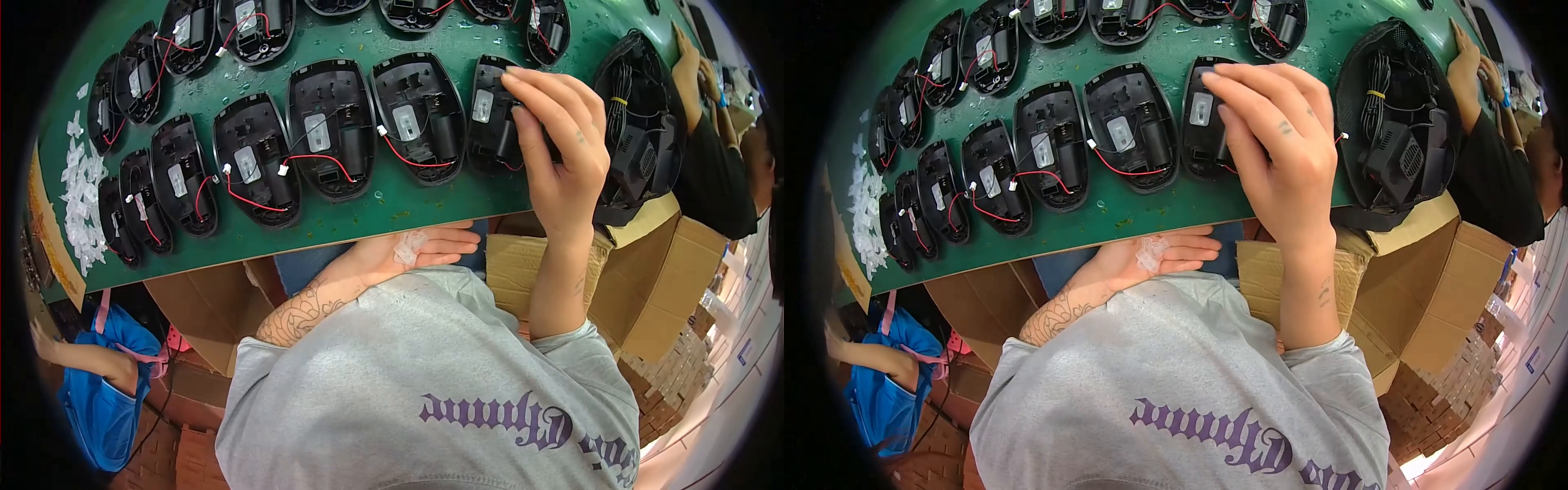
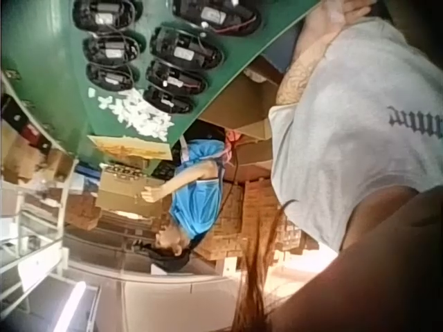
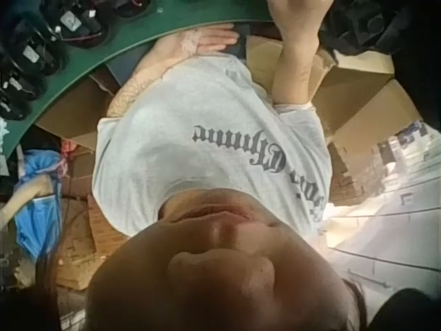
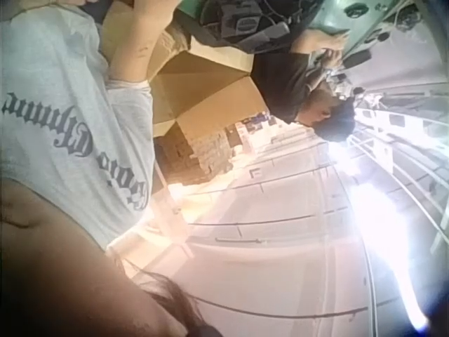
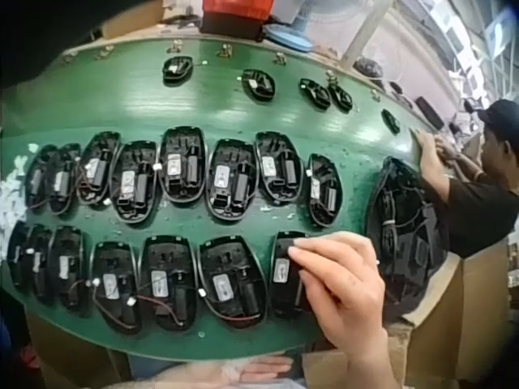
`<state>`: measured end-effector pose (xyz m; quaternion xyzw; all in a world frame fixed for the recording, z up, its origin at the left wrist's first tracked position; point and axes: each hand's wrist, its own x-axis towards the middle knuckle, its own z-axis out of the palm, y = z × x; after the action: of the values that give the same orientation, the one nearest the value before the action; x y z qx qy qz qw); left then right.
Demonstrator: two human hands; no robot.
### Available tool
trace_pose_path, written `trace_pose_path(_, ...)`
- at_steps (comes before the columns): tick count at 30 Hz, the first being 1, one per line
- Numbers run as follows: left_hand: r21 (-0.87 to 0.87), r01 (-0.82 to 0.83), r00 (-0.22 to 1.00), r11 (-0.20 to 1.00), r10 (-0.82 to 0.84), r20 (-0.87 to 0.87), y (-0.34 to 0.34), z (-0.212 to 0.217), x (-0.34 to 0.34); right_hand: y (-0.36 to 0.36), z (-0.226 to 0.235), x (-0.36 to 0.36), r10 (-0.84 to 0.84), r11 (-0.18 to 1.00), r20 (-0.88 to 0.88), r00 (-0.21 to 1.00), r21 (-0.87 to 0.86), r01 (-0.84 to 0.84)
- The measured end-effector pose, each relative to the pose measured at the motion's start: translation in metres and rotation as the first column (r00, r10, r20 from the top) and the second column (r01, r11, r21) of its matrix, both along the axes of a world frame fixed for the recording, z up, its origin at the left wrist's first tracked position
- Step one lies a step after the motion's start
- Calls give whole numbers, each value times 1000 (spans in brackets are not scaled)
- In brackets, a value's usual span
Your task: The person assembles computer mice by inserting clear plastic pieces into mouse shells, retrieving additional shells from a box onto the table, and installing circuit boards into the shells by hand.
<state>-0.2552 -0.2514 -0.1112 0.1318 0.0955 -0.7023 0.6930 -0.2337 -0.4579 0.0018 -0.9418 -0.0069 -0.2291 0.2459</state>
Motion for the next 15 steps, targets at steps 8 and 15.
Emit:
trace_pose_path(8,16,3,1000,1000,-3,2,-1,2,-1,8,-1,-14,-61,990,-48,997,-129,54)
trace_pose_path(15,32,5,1000,999,-4,-10,0,-1,-5,13,-2,-16,-57,994,-70,996,-101,49)
